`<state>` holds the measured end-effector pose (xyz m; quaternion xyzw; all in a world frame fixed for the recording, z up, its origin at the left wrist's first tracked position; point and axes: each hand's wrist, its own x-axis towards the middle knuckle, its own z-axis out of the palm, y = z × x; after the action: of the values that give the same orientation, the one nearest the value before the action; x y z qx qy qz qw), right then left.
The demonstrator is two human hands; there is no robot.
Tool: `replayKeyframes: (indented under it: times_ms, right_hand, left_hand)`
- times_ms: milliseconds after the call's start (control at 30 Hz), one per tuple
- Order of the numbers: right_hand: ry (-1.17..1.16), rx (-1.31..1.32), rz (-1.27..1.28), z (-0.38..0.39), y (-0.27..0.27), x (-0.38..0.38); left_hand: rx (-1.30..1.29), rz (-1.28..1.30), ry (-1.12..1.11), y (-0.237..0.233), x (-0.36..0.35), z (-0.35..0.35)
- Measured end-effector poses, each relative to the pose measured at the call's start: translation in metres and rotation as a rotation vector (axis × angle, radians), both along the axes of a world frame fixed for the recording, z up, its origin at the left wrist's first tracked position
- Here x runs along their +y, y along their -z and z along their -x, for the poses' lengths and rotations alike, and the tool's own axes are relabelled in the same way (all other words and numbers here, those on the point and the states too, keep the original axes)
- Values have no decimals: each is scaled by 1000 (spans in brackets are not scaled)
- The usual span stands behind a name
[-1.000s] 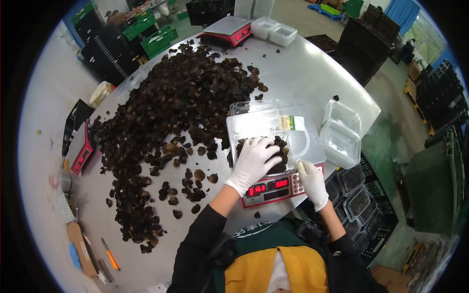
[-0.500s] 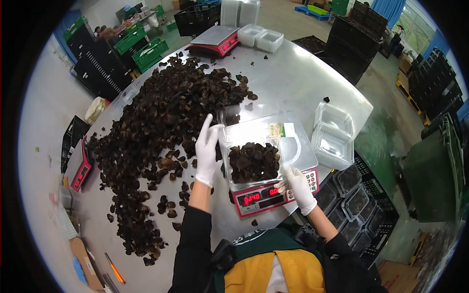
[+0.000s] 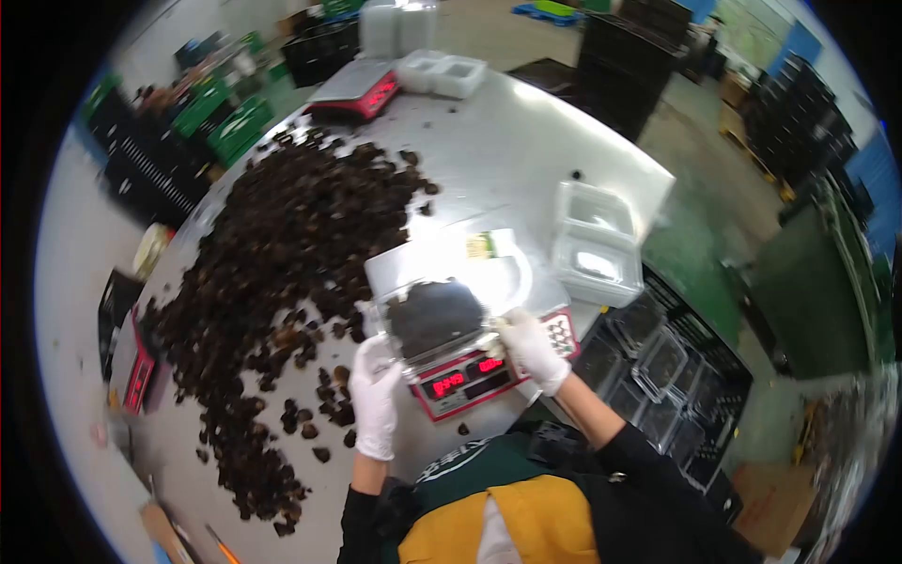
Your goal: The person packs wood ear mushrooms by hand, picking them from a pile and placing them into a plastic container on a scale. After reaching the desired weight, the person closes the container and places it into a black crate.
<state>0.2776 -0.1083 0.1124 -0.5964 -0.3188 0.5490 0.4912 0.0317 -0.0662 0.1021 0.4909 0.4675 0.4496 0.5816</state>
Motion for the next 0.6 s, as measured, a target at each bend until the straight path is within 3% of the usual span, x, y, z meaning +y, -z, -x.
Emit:
replayKeyframes:
  times_ms: [67,133,167,233,333,467,600]
  right_hand:
    - [16,11,3,2,22,3]
    - [150,-143,-15,14,27,-1]
    - [99,-282,30,13,12,-3]
    - [265,-159,13,13,-2,-11]
    - [232,33,-107,-35,-25,-55]
    - [810,-41,-140,-122,-65,-158]
    - [1113,71,-384,-212,21,-276]
  left_hand:
    - [11,-3,-62,-18,-6,-13]
    - [13,0,-36,-22,-7,-17]
    - [-4,12,-29,-18,-7,-17]
    - [-78,48,2,-17,-9,-23]
    - [-76,83,240,-11,-17,-29]
    - [-3,47,265,-30,-23,-34]
    - [38,56,170,-34,-17,-31]
